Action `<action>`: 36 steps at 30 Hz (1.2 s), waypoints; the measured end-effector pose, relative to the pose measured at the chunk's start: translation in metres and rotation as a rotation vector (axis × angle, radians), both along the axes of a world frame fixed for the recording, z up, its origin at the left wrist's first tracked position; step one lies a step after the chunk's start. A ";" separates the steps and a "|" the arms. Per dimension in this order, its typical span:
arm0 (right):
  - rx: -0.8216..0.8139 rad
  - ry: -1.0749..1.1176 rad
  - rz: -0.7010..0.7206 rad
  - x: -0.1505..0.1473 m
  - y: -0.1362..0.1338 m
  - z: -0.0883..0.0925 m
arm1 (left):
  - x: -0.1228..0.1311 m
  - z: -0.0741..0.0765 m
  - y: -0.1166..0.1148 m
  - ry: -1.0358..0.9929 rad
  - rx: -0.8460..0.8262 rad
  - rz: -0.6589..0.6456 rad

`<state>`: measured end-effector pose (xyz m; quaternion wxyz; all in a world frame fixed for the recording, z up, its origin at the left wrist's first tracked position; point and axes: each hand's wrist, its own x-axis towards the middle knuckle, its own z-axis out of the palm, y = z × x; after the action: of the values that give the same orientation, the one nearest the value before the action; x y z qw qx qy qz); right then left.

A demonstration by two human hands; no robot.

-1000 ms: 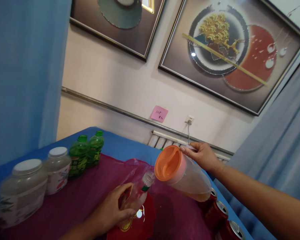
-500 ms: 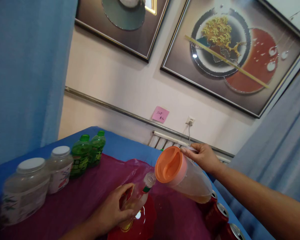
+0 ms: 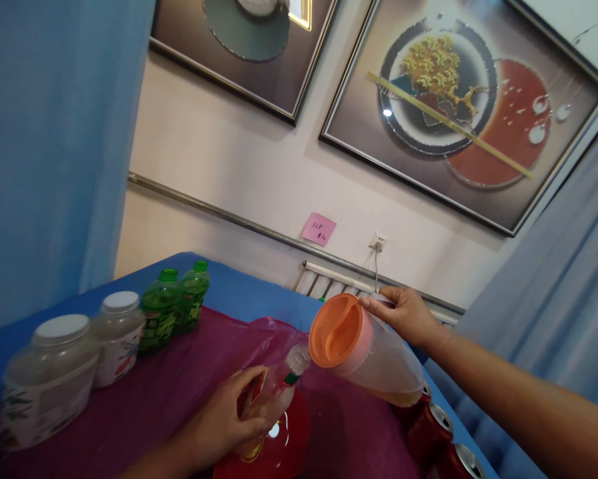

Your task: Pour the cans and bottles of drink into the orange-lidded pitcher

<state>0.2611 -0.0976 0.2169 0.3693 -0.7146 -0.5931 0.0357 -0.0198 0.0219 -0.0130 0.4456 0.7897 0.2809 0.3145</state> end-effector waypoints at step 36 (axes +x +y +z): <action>-0.074 -0.065 -0.006 0.002 -0.007 0.005 | -0.001 0.004 -0.003 0.035 0.002 -0.026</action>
<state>0.2635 -0.1042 0.2215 0.3233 -0.7303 -0.6009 0.0331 -0.0203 0.0190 -0.0090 0.4437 0.7994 0.2778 0.2949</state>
